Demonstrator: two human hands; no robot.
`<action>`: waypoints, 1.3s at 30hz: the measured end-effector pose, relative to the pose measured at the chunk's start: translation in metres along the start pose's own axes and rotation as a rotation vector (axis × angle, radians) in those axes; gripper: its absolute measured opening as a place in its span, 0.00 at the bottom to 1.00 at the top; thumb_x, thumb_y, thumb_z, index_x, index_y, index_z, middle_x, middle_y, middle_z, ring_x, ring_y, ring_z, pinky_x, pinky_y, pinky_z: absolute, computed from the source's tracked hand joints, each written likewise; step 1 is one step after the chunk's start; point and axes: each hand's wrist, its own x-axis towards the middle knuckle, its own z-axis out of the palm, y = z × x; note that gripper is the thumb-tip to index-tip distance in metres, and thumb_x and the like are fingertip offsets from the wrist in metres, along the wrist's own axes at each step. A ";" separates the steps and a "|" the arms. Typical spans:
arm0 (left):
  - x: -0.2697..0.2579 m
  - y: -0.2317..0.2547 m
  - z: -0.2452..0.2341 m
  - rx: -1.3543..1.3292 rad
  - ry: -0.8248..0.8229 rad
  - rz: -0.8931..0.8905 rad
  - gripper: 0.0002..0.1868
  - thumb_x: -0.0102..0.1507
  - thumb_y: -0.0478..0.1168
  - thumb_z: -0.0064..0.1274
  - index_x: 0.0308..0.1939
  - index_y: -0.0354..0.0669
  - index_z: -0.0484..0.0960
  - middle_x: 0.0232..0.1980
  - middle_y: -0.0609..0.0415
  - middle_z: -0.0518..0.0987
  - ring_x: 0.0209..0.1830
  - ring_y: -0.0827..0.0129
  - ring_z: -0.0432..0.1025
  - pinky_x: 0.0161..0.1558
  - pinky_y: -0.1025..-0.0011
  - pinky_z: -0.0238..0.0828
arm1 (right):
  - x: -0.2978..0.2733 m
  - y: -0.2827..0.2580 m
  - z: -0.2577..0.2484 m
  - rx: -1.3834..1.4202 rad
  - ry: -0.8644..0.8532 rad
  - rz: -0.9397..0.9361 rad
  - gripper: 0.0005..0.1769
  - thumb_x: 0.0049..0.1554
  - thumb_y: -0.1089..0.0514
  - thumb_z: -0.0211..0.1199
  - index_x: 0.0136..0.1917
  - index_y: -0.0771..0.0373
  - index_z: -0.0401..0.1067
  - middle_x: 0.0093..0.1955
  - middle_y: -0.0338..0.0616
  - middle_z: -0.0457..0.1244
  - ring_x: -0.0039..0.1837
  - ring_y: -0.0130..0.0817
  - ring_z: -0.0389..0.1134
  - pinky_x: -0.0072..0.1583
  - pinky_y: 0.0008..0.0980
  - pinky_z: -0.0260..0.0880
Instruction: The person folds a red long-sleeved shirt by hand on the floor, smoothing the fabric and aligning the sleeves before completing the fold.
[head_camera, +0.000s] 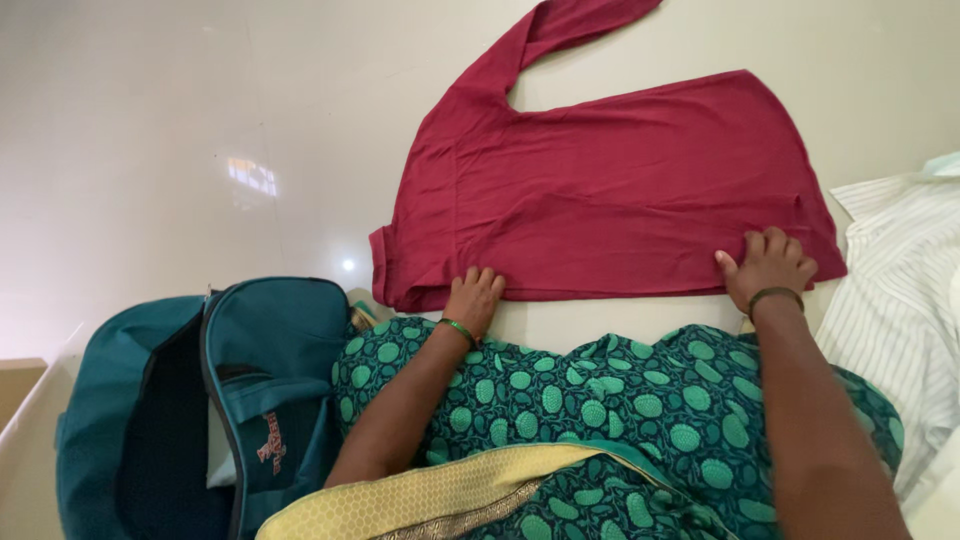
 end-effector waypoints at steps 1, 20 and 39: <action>0.001 -0.004 0.002 0.017 0.029 0.052 0.10 0.63 0.40 0.48 0.48 0.51 0.76 0.52 0.55 0.75 0.55 0.57 0.68 0.47 0.55 0.68 | -0.001 -0.001 -0.003 -0.009 -0.028 0.017 0.39 0.62 0.27 0.51 0.74 0.55 0.64 0.79 0.50 0.53 0.79 0.52 0.50 0.69 0.64 0.49; 0.045 -0.012 -0.051 -0.706 0.237 -0.242 0.13 0.71 0.45 0.49 0.52 0.45 0.84 0.53 0.47 0.82 0.54 0.48 0.77 0.56 0.55 0.74 | 0.021 -0.101 -0.080 0.499 -0.028 -0.243 0.32 0.67 0.40 0.50 0.71 0.69 0.66 0.77 0.61 0.57 0.79 0.55 0.54 0.77 0.50 0.51; 0.109 -0.154 0.008 -0.152 0.106 -0.417 0.38 0.72 0.65 0.26 0.82 0.56 0.48 0.86 0.58 0.43 0.85 0.60 0.36 0.79 0.49 0.34 | 0.171 -0.023 -0.005 0.079 0.183 -0.291 0.41 0.68 0.35 0.42 0.85 0.59 0.45 0.86 0.48 0.41 0.84 0.43 0.38 0.76 0.58 0.36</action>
